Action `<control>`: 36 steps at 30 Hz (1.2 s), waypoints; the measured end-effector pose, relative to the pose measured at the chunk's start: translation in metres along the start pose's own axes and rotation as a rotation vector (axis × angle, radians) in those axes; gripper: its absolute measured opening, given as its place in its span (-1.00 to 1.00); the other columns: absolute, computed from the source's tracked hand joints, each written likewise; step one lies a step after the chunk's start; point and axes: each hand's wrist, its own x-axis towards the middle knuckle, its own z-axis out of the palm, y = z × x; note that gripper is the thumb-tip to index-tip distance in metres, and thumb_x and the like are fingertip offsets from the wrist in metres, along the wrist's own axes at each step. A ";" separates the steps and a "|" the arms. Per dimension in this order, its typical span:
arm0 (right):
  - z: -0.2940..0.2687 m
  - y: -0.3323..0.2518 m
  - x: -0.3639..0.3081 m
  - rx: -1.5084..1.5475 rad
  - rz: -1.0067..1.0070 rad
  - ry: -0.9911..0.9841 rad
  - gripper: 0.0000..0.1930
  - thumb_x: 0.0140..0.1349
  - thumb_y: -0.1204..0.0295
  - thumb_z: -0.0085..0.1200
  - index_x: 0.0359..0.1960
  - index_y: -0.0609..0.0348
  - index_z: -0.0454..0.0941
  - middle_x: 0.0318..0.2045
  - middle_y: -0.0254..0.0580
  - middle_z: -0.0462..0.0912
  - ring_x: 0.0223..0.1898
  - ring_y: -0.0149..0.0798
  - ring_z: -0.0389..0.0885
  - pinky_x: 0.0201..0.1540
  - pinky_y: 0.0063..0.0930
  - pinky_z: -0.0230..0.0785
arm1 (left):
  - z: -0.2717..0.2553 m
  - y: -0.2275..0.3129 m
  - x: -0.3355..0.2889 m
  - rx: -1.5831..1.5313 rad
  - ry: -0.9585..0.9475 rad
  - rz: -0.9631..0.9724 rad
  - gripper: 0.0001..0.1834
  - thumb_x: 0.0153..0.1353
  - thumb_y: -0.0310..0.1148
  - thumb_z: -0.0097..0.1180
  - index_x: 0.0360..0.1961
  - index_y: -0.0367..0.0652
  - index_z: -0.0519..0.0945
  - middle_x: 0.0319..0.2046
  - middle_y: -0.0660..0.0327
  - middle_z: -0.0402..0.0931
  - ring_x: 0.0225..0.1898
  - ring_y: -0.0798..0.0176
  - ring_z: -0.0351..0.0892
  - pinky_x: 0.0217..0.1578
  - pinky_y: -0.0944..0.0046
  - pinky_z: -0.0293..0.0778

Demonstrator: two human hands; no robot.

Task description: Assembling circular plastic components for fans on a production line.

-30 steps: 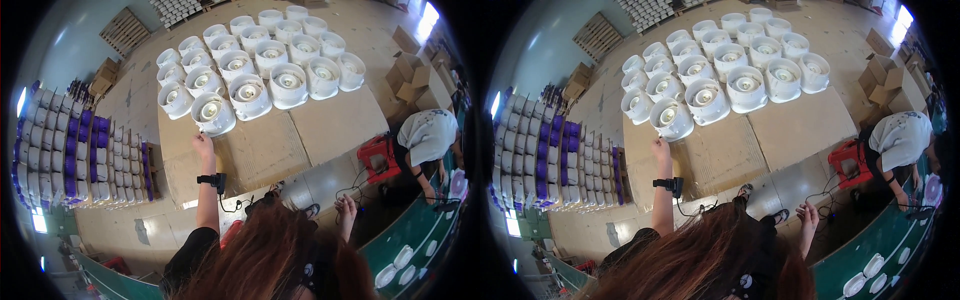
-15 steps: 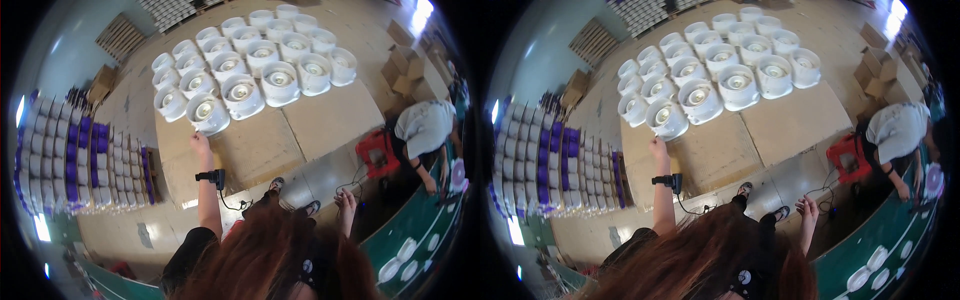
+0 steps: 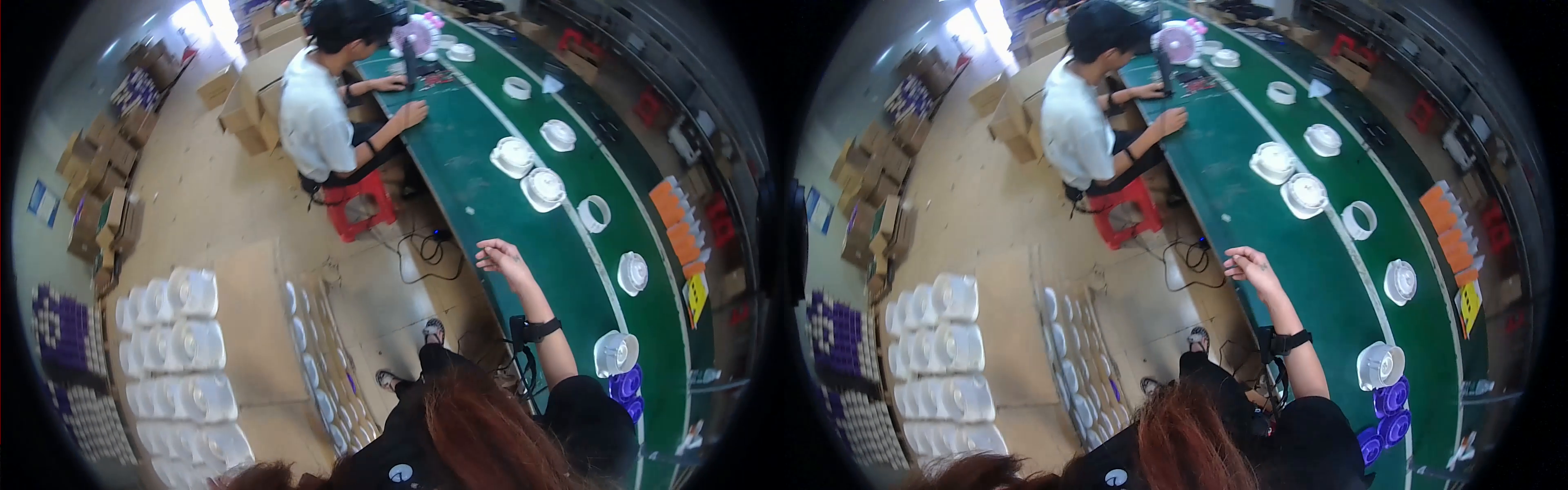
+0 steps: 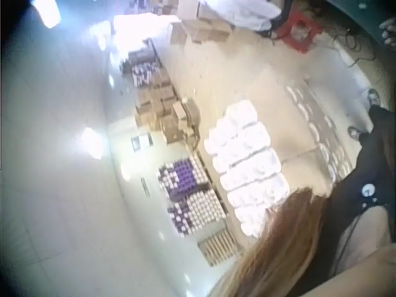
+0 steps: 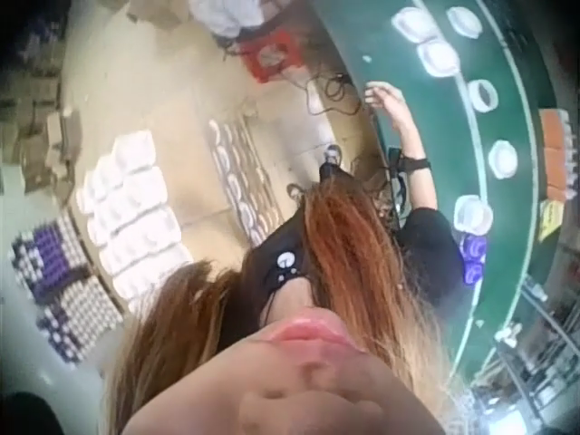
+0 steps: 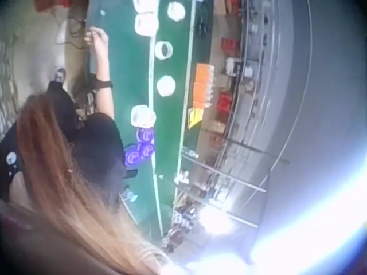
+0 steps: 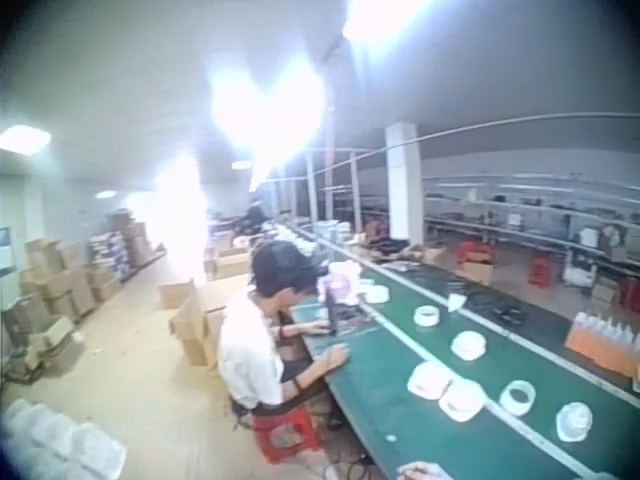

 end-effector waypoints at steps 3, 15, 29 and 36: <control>-0.060 -0.009 0.003 0.099 0.037 0.300 -0.79 0.23 0.43 -0.20 -0.16 0.17 0.42 -0.39 -0.27 0.54 -0.40 -0.42 0.54 -0.33 -0.59 0.39 | 0.062 0.028 0.010 0.058 0.069 0.252 -0.75 0.14 -0.45 -0.11 -0.19 -0.39 0.41 -0.23 -0.03 0.43 -0.19 0.15 0.43 -0.13 0.25 0.34; -0.209 0.037 -0.047 0.206 0.156 0.707 -0.75 0.14 0.42 -0.16 -0.14 0.16 0.41 -0.33 -0.24 0.51 -0.37 -0.36 0.52 -0.33 -0.53 0.37 | 0.418 0.195 -0.135 -0.105 -1.048 0.093 -0.77 0.10 -0.61 -0.19 -0.17 -0.32 0.36 -0.23 0.09 0.39 -0.15 0.23 0.37 -0.06 0.33 0.24; -0.393 0.066 -0.015 -1.025 0.594 0.646 -0.48 -0.10 0.46 -0.10 0.02 0.21 0.28 0.10 0.18 0.18 0.07 0.02 0.30 0.05 -0.29 0.25 | 0.578 0.057 -0.383 0.753 -2.251 0.707 0.06 -0.09 0.12 0.07 0.19 -0.36 -0.20 0.13 -0.48 -0.36 0.13 -0.57 -0.28 -0.03 -0.30 0.09; -0.383 0.076 0.042 -0.891 0.696 0.890 -0.71 0.02 0.37 -0.08 -0.18 0.14 0.44 -0.15 0.02 0.45 -0.10 -0.03 0.47 -0.08 -0.22 0.37 | 0.561 0.066 -0.401 1.048 -2.249 0.806 0.37 -0.27 0.37 0.08 0.19 -0.25 -0.55 0.11 -0.40 -0.79 0.13 -0.56 -0.70 -0.09 -0.57 -0.23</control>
